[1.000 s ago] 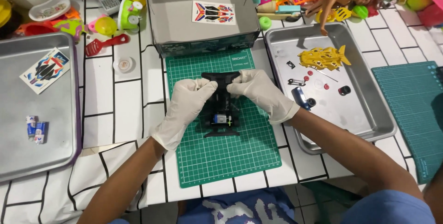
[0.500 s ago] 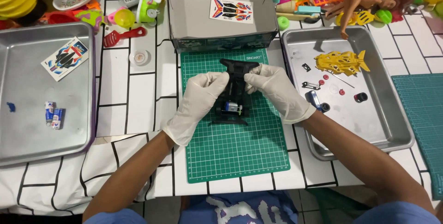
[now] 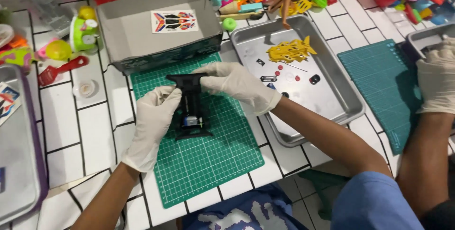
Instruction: Assembling a model toy car by installing internal components like gears and motors into the chassis.
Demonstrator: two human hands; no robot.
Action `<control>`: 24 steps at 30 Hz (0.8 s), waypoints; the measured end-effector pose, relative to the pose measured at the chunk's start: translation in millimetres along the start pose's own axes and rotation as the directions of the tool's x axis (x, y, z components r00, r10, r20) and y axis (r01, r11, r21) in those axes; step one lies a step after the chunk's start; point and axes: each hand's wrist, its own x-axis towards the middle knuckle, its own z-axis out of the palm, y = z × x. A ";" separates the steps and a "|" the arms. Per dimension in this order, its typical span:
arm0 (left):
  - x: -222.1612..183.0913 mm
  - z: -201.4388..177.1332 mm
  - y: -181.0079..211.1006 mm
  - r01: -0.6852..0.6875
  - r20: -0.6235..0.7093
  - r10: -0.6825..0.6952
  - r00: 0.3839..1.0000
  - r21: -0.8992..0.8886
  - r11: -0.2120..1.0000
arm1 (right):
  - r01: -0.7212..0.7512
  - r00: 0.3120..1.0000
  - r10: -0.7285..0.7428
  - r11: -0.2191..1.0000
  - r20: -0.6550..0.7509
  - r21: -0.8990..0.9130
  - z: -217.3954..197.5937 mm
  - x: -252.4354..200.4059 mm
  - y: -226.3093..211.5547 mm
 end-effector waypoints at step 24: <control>9.4 -7.9 -10.7 0.123 -0.047 -0.117 0.992 0.145 0.982 | -0.462 0.873 0.131 0.524 -0.469 -0.715 -211.6 -83.2 14.0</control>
